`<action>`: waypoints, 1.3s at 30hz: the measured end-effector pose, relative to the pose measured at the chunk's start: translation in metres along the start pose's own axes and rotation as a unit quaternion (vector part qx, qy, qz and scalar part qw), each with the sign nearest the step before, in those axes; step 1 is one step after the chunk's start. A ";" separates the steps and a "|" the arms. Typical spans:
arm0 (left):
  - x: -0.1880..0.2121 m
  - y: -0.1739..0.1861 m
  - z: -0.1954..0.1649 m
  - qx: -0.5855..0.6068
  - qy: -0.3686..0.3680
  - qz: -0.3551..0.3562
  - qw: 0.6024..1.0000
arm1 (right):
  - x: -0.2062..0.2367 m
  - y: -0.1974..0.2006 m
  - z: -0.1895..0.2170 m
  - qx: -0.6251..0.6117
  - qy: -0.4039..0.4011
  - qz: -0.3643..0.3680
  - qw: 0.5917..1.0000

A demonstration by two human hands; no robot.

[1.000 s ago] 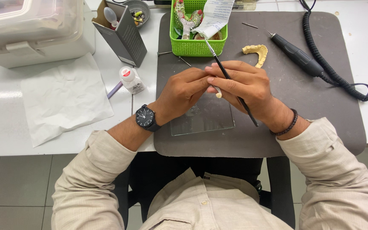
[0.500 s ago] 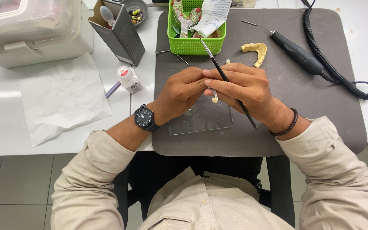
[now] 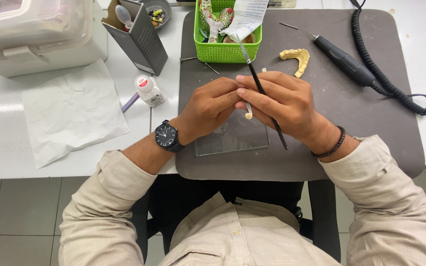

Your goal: The person applies porcelain with a fine brush to individual denture teeth on a glass slab, holding each tooth with fingers or tweezers. They use scissors-like tweezers to pick up and reposition a tooth, then continue building up material on the tooth surface with the brush.

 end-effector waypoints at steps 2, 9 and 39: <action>0.002 0.000 0.001 0.049 0.059 -0.025 0.997 | 0.001 0.003 -0.003 0.010 -0.014 -0.007 1.000; 0.004 0.012 0.003 0.169 0.183 -0.161 0.955 | 0.003 0.004 -0.012 0.098 -0.071 0.030 0.992; -0.103 -0.114 -0.050 0.518 0.225 0.045 0.824 | 0.048 0.148 0.023 0.293 -0.075 0.050 0.952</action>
Point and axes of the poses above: each hand's wrist, its own x-axis away from the middle knuckle, its own y-axis out of the back of the hand, z = x × y, the point moved 3 cm from there along -x, towards the middle knuckle, and after that the axes turned 8 degrees about x, right-handed, at the moved point
